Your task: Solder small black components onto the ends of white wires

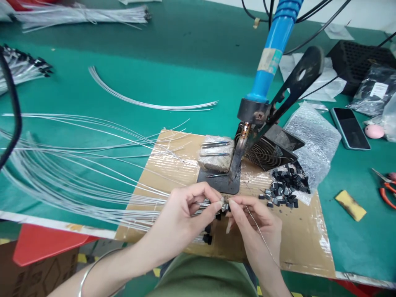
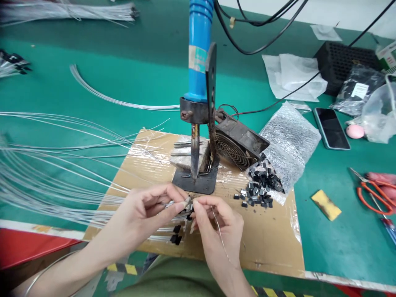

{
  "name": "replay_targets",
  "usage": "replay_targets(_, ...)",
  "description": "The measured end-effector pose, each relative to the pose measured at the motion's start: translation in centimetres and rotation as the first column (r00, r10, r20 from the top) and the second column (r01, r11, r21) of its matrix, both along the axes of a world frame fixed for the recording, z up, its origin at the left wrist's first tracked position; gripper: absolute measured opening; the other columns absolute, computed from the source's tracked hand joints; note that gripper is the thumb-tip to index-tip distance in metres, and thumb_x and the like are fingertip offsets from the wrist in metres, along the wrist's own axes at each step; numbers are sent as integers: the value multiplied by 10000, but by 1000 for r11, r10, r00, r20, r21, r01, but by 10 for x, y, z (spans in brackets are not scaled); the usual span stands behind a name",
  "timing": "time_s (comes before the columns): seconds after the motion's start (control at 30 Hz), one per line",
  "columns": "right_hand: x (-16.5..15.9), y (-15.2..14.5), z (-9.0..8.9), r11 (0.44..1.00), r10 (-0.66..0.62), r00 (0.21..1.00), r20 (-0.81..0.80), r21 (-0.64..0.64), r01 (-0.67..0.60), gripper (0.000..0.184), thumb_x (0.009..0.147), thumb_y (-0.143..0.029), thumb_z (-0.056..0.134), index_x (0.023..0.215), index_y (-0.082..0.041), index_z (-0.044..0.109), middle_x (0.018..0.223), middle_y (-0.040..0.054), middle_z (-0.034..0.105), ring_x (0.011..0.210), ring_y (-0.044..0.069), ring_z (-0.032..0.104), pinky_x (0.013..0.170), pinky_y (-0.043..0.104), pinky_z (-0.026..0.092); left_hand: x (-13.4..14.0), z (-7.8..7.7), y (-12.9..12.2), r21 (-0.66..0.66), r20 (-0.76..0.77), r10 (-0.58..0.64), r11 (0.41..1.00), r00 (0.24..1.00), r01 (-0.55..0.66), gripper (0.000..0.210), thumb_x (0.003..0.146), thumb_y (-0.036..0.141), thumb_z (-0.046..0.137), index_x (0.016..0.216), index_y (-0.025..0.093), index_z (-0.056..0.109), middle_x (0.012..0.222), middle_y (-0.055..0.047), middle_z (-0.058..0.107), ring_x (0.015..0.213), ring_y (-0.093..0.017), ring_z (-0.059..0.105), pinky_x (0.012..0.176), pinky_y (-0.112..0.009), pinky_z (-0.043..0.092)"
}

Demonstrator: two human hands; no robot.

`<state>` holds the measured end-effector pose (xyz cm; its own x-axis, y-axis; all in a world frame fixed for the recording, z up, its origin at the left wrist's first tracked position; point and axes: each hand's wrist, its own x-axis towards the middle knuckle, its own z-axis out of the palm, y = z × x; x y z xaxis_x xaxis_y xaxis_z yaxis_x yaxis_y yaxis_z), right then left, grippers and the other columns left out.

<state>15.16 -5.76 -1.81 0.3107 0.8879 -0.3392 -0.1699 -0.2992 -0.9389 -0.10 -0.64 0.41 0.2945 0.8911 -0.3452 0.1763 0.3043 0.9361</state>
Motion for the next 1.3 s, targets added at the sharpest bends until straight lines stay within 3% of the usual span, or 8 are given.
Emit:
replay_targets(0.3,1,-1,-3,999,-5,1000,10,42,4,133,880,-361,841,812,-247,835,639,-21,722,542,123,661,563,218,560,3,-1,0,62,-22,-2,998,1000,3,193,907,278,680,755,166,721,795,-53,764,721,-157,645,645,-246,499)
replay_targets(1.07,1,-2,-5,999,-20,1000,22,26,19,134,881,-362,839,830,-238,847,649,-12,730,545,131,664,564,229,576,7,-2,-3,41,3,23,999,1000,-24,178,893,284,690,757,171,705,811,-53,749,733,-163,666,664,-245,531)
replay_targets(1.3,-1,-2,-5,998,-53,998,-31,17,53,112,871,-340,850,815,-243,841,635,-26,729,540,112,661,566,201,564,6,-3,-4,60,-24,21,998,999,-20,203,886,291,679,733,162,710,832,-68,759,709,-155,652,615,-244,482)
